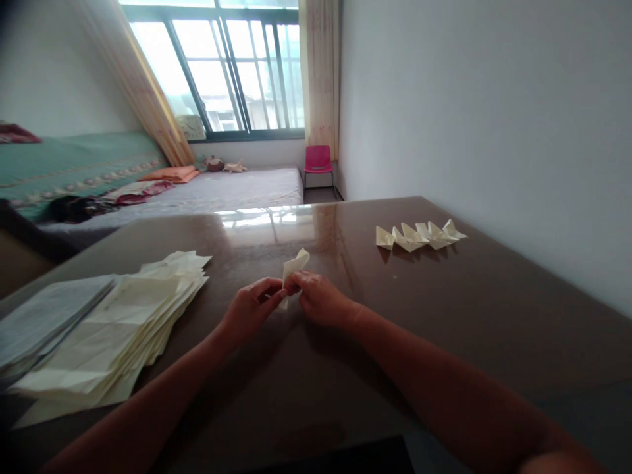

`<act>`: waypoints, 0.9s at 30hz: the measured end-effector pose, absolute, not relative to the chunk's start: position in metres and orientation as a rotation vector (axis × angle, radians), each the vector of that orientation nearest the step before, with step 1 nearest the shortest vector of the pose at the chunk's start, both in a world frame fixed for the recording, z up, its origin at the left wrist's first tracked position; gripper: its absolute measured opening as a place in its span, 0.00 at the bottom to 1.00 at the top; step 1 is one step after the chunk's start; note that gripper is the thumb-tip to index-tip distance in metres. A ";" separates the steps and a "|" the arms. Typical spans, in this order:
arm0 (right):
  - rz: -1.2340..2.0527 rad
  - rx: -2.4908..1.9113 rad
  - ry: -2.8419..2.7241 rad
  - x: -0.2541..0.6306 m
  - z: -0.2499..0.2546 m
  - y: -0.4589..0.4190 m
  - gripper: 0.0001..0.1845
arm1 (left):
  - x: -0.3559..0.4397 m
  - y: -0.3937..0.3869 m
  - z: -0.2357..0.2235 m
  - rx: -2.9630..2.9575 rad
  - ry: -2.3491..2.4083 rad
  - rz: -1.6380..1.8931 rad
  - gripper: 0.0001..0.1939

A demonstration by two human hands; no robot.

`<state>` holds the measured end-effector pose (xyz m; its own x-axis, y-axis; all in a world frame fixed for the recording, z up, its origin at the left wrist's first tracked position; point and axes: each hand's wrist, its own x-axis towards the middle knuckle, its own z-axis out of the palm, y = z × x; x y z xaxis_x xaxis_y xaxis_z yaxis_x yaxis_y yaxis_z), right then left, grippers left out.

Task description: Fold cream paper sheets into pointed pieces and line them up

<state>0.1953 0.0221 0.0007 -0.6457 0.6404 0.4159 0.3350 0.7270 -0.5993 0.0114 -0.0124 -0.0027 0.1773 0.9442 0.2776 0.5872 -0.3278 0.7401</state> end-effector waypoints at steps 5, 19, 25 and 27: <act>0.678 -0.813 -2.133 0.202 0.012 0.021 0.16 | 0.001 -0.005 0.003 1.780 1.241 0.903 0.15; 0.130 -0.748 -2.726 0.204 0.004 0.026 0.32 | -0.026 0.010 -0.005 1.561 1.237 0.658 0.29; -0.052 -0.706 -2.873 0.206 0.007 0.029 0.15 | -0.024 0.012 -0.011 2.023 1.513 0.637 0.21; -0.064 -0.705 -2.895 0.207 0.006 0.031 0.11 | -0.022 0.009 -0.013 2.310 1.623 0.641 0.18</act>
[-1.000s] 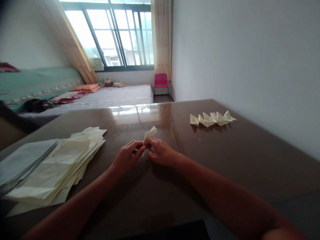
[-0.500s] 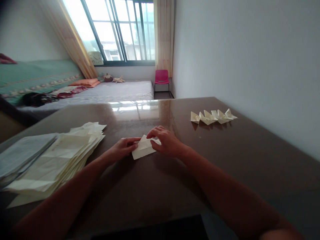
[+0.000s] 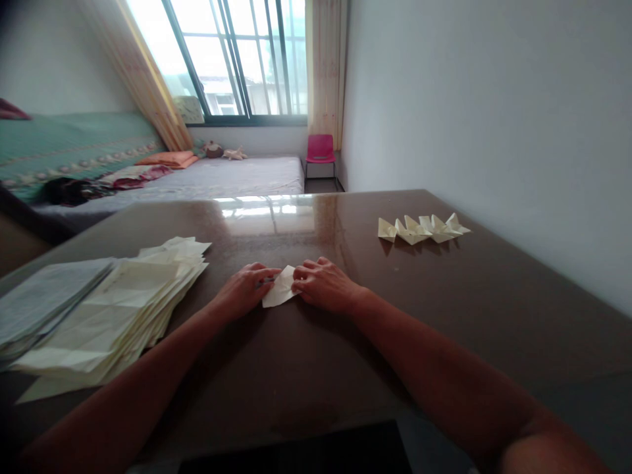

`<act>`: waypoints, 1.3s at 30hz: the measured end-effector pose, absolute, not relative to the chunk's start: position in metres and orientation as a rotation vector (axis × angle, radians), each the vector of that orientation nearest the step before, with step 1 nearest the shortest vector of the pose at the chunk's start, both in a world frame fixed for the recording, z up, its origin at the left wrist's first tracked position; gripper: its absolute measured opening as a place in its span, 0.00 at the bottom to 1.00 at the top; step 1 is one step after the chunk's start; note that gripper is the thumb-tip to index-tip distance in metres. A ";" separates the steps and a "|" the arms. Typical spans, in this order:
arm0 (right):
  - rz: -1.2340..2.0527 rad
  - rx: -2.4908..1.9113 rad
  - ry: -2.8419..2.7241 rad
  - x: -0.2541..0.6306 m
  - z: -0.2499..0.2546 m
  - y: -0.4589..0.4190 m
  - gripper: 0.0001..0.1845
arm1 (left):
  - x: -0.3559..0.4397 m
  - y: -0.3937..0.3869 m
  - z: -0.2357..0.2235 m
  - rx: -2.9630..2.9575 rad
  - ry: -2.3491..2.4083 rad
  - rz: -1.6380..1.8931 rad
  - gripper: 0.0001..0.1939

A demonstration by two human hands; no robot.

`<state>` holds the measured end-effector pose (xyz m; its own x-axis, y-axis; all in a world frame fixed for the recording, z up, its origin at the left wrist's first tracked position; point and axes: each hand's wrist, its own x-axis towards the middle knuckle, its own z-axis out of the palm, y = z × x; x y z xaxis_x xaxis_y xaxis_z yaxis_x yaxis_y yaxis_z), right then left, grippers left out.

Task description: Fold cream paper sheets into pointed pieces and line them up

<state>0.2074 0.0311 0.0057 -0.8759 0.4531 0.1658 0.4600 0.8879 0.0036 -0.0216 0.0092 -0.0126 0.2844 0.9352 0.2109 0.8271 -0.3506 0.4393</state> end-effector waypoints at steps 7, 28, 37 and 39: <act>0.109 -0.713 -2.836 0.211 -0.002 0.036 0.12 | -0.005 -0.013 -0.005 2.682 1.453 0.439 0.16; 0.470 -1.293 -2.411 0.215 -0.027 0.066 0.13 | -0.013 0.001 -0.007 2.282 1.784 0.414 0.18; 0.455 -1.388 -2.448 0.210 -0.019 0.063 0.11 | -0.012 -0.002 -0.010 2.367 1.816 0.291 0.18; 0.456 -1.404 -2.448 0.209 -0.018 0.062 0.11 | -0.010 -0.005 -0.009 2.424 1.844 0.260 0.18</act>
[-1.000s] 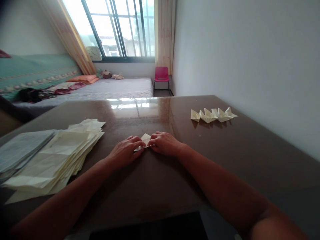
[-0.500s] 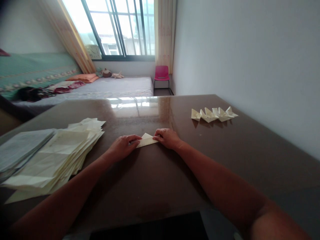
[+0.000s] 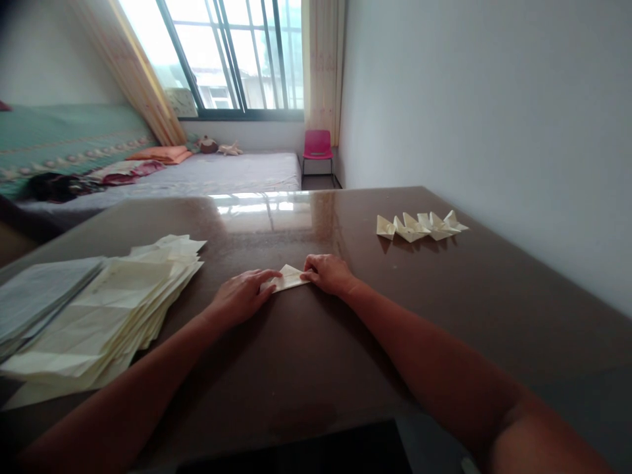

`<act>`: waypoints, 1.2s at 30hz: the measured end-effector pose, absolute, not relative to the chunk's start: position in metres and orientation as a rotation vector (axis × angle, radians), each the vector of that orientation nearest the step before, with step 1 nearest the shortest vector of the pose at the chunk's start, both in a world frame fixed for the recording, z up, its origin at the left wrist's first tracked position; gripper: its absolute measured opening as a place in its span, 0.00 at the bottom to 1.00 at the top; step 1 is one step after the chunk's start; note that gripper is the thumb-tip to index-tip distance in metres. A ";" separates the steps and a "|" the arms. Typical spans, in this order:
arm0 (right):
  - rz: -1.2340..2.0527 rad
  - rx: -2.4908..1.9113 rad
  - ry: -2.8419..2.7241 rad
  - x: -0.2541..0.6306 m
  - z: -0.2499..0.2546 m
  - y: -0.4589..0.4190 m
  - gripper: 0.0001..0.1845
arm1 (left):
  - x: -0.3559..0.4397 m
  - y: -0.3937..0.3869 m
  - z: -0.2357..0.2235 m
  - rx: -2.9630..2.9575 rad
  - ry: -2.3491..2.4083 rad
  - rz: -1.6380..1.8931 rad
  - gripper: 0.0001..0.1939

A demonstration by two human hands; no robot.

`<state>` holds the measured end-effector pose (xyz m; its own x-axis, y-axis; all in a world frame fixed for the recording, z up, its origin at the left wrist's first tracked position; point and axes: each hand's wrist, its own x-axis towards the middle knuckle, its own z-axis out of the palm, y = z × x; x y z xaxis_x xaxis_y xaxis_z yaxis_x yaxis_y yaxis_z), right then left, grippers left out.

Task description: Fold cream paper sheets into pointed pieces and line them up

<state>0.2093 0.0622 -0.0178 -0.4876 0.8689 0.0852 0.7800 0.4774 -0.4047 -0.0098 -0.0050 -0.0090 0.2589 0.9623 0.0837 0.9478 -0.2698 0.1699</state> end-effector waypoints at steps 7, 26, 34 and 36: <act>0.452 -1.421 -2.446 0.210 -0.021 0.063 0.10 | 0.004 -0.011 -0.008 2.856 1.526 0.262 0.18; -0.133 -1.496 -2.982 0.205 0.015 0.002 0.20 | 0.012 -0.022 -0.001 2.911 1.551 -0.034 0.17; 0.177 -1.430 -2.585 0.228 0.004 0.050 0.16 | 0.008 -0.014 -0.005 2.855 1.583 0.231 0.13; 0.364 -1.296 -2.592 0.231 -0.005 0.062 0.15 | 0.010 -0.011 -0.006 2.845 1.624 0.258 0.12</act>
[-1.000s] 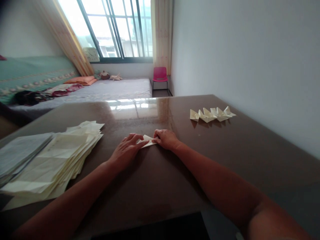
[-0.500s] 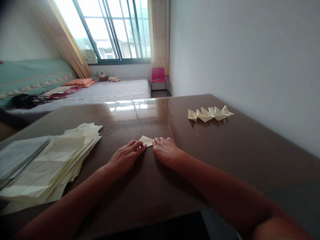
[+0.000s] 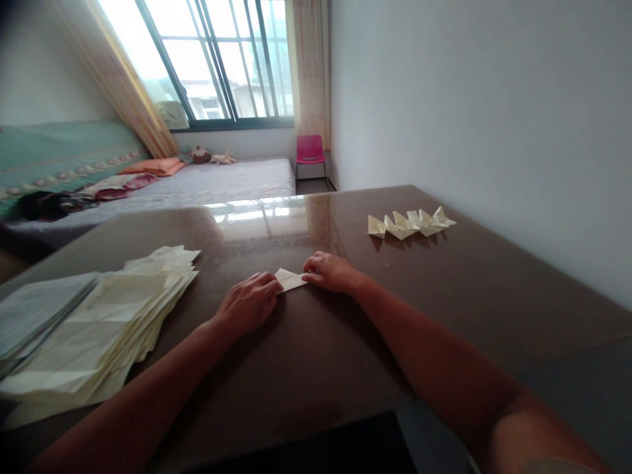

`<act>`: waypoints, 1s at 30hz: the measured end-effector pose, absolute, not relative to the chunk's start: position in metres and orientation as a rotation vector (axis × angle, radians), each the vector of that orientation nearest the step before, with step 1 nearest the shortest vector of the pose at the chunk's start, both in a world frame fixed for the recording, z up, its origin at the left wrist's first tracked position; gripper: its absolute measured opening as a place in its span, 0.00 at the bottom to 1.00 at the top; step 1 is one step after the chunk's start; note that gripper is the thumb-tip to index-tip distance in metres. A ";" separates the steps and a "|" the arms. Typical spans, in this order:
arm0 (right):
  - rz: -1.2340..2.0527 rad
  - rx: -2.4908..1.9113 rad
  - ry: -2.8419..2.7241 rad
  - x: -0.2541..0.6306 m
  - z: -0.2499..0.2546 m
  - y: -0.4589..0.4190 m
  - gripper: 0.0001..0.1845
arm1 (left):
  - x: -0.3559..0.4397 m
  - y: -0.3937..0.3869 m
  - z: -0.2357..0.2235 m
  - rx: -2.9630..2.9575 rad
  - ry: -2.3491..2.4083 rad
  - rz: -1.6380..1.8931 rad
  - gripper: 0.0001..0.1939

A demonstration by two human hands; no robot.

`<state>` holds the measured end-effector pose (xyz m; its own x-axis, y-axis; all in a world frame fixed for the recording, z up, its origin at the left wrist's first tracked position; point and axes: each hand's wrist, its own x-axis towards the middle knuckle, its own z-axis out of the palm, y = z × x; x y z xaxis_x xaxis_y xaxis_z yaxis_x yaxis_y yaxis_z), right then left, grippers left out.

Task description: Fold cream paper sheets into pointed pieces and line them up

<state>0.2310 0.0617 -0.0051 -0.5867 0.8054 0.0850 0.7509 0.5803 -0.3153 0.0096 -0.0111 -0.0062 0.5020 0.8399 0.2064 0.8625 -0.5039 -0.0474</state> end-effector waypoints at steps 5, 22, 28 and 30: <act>0.581 -1.215 -2.497 0.229 -0.016 0.070 0.13 | 0.016 -0.003 -0.012 -2.541 -1.557 -0.329 0.16; 0.678 -1.292 -2.394 0.241 -0.006 0.074 0.10 | 0.017 0.004 -0.015 -2.742 -1.461 -0.362 0.16; 0.653 -1.380 -2.476 0.230 -0.011 0.072 0.13 | 0.016 0.003 -0.017 -2.729 -1.417 -0.364 0.17; 0.662 -1.414 -2.476 0.229 -0.011 0.071 0.12 | 0.017 0.002 -0.017 -2.718 -1.418 -0.351 0.17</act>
<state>0.2289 0.0713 -0.0106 -0.5155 0.8561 -0.0362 0.7598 0.4372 -0.4812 0.0166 0.0018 -0.0171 0.5523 0.8025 0.2257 0.8151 -0.5766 0.0555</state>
